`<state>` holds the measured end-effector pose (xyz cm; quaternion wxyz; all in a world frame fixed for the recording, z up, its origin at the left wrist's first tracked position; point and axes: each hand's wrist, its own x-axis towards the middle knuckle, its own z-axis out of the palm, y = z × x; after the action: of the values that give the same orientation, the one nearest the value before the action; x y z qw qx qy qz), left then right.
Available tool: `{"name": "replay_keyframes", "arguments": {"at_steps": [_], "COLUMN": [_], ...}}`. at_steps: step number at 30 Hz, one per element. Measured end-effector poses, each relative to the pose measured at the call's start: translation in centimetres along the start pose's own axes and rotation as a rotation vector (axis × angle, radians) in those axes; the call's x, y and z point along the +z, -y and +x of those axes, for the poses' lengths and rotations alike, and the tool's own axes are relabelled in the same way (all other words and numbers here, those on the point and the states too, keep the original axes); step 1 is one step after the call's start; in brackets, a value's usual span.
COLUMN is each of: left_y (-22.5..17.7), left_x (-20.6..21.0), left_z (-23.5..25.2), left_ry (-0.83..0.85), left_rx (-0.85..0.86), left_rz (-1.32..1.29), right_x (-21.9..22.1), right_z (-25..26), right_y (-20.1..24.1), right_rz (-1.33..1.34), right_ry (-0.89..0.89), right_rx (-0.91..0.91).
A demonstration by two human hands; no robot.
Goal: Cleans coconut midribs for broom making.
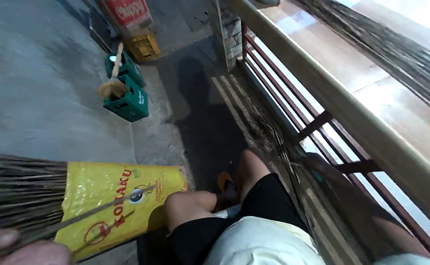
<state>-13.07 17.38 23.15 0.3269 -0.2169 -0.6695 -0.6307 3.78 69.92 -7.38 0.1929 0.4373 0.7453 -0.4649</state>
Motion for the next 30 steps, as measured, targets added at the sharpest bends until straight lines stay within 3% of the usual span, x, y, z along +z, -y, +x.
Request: {"name": "replay_keyframes", "arguments": {"at_steps": [2,4,8,13,17,20,22,24,26,28,30], "left_y": [-0.5,0.2,2.1,5.0,6.0,6.4,5.9,5.3,4.2,3.2,3.5], "left_x": [2.7,5.5,11.3,13.2,11.7,10.2,9.1,7.6,5.8,4.6,4.4], "left_z": [0.4,0.3,-2.8,-9.7,-15.4,-19.2,-21.2,-22.9,-23.7,-23.4,-22.5], "left_ry": [-0.146,-0.257,-0.418,-0.443,-0.410,-0.341,-0.226,0.019,0.372,0.625,0.656], "left_rx": [0.053,0.051,-0.251,-0.635,-0.776,-0.933,-1.165,-1.352,-1.305,-0.989,-0.613], "left_rz": [-0.088,-0.190,-0.454,-0.574,-0.600,-0.469,-0.362,-0.309,-0.279,-0.183,0.040], "right_x": [1.9,4.5,9.6,14.8,14.5,14.0,14.0,13.9,13.8,13.7,13.7], "right_z": [-1.2,-2.6,-8.6,-10.0,-8.7,-6.8,-5.8,-5.2,-5.2,-5.4,-5.7], "right_y": [0.4,1.6,8.2,13.3,15.3,15.0,14.5,14.1,13.9,13.8,13.8], "right_rz": [0.271,0.533,0.963,1.463,1.491,1.407,1.334,1.277,1.250,1.243,1.241], "right_ry": [-0.103,-0.078,0.254,0.514,0.399,0.273,0.203,0.167,0.139,0.124,0.114], "right_rx": [-0.097,-0.243,-0.365,-0.434,-0.375,-0.399,-0.409,-0.444,-0.464,-0.465,-0.453]}}
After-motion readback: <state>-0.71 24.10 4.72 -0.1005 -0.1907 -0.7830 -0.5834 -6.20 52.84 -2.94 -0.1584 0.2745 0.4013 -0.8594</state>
